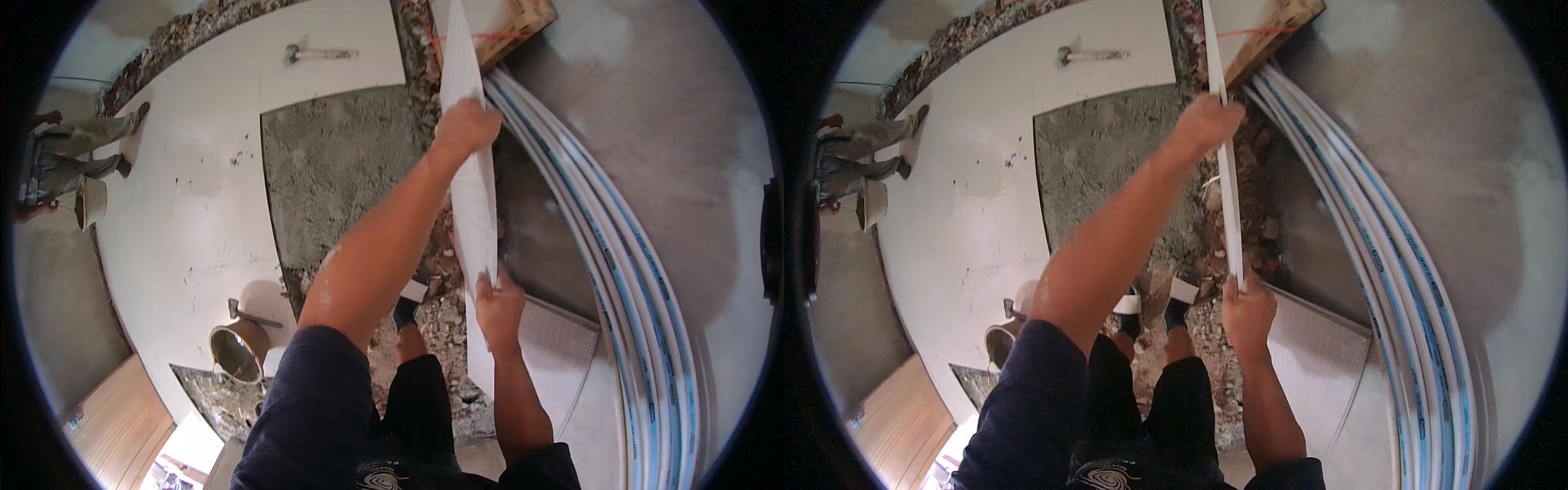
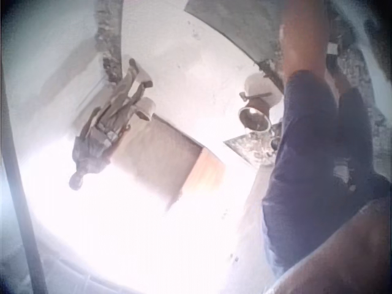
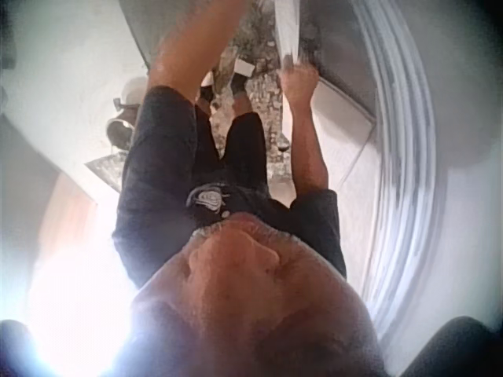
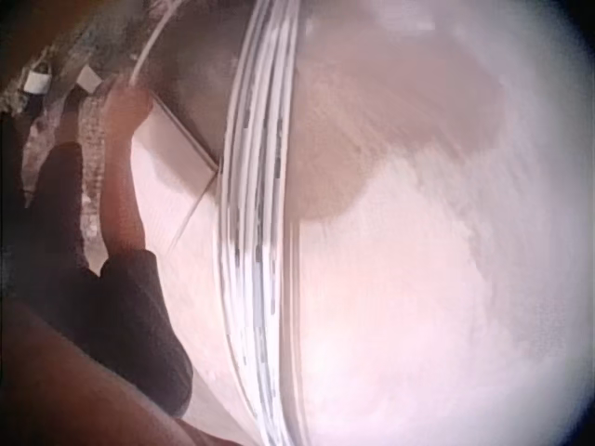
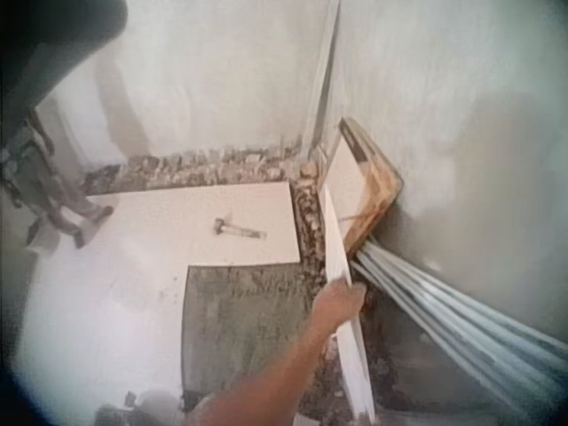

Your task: The person spreads cement on the floor with a trowel, places a white tile, and taps it with a rubber mallet to secure it. The person repeats this process for multiple tiles, ensuring each is properly aligned and set.

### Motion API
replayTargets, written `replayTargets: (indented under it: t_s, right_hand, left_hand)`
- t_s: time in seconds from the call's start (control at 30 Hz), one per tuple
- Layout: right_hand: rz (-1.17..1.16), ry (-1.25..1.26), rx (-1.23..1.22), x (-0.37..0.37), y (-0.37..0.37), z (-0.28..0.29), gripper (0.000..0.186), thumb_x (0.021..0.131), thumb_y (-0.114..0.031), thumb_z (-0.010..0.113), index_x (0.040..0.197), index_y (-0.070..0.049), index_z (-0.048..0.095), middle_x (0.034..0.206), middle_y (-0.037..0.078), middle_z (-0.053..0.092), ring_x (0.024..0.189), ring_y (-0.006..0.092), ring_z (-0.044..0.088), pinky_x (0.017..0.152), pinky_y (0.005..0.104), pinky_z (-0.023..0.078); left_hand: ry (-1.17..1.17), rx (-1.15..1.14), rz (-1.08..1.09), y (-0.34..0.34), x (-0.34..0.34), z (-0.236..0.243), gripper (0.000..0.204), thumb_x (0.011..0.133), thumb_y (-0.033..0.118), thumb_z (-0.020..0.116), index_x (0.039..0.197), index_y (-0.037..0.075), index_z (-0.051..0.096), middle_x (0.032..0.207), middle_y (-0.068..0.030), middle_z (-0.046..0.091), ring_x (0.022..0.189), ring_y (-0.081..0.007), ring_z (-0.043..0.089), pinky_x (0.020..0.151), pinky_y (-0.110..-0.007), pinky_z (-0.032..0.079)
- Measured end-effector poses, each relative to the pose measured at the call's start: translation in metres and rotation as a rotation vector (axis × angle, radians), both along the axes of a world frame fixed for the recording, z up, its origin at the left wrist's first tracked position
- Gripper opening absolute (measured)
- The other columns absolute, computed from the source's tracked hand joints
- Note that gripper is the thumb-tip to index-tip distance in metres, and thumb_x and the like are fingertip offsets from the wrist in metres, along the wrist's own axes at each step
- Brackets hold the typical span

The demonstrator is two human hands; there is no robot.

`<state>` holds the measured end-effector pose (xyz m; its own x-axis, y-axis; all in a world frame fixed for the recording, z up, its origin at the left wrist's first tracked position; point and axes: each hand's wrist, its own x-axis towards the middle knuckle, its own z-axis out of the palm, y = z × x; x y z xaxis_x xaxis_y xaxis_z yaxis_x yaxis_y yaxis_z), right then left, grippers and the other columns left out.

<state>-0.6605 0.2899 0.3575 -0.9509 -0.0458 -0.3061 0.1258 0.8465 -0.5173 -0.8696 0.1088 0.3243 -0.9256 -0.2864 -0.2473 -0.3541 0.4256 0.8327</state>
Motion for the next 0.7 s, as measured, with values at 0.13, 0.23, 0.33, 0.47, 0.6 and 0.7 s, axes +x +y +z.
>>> replayTargets:
  t_s: [0.13,0.23,0.33,0.47,0.6,0.7]
  right_hand:
    - [-0.014,0.045,-0.138,-0.031,-0.020,-0.019,0.037,0.087,-0.012,0.059,0.123,-0.002,0.060,0.096,0.025,0.067,0.086,0.0390,0.066,0.074,0.0434,0.052]
    - [0.030,0.068,-0.116,-0.039,-0.038,-0.023,0.037,0.086,-0.012,0.061,0.122,-0.003,0.060,0.095,0.023,0.068,0.083,0.0386,0.067,0.072,0.0443,0.052]
    - [0.034,-0.041,-0.042,-0.036,-0.064,-0.019,0.036,0.084,-0.013,0.063,0.118,-0.002,0.060,0.095,0.022,0.068,0.086,0.0383,0.066,0.074,0.0446,0.052]
    - [0.082,-0.201,-0.114,-0.012,-0.105,-0.024,0.043,0.085,-0.011,0.061,0.127,-0.002,0.054,0.102,0.024,0.066,0.094,0.0433,0.063,0.077,0.0436,0.050]
    - [0.442,0.026,-0.340,0.024,-0.120,-0.085,0.038,0.086,-0.021,0.065,0.117,-0.001,0.057,0.107,0.025,0.063,0.104,0.0366,0.062,0.086,0.0432,0.048]
    - [0.164,-0.468,-0.386,0.020,-0.080,-0.182,0.054,0.094,-0.035,0.057,0.132,0.003,0.049,0.132,0.023,0.053,0.121,0.0312,0.054,0.099,0.0396,0.042]
  left_hand:
    - [-0.104,0.097,0.031,-0.014,-0.033,-0.028,0.049,0.084,0.036,0.056,0.100,-0.010,0.062,0.089,-0.0278,0.064,0.089,-0.0392,0.064,0.082,-0.045,0.049]
    - [-0.044,0.222,0.056,-0.027,-0.010,-0.034,0.052,0.083,0.034,0.057,0.114,-0.008,0.059,0.103,-0.0318,0.063,0.104,-0.0427,0.061,0.091,-0.045,0.048]
    - [-0.101,0.347,0.047,-0.017,0.075,-0.033,0.063,0.087,0.046,0.058,0.123,-0.006,0.053,0.100,-0.0304,0.064,0.103,-0.0430,0.062,0.089,-0.046,0.048]
    - [-0.228,0.385,0.069,-0.020,0.186,-0.030,0.055,0.091,0.043,0.054,0.120,-0.004,0.055,0.096,-0.0306,0.064,0.099,-0.0457,0.061,0.084,-0.047,0.049]
    - [-0.291,0.324,0.208,-0.082,0.234,-0.062,0.048,0.094,0.039,0.052,0.112,-0.005,0.058,0.087,-0.0305,0.064,0.092,-0.0455,0.063,0.081,-0.048,0.049]
    - [-0.325,0.415,0.265,-0.144,0.266,-0.105,0.048,0.096,0.039,0.051,0.107,-0.007,0.059,0.082,-0.0268,0.065,0.079,-0.0346,0.067,0.074,-0.043,0.051]
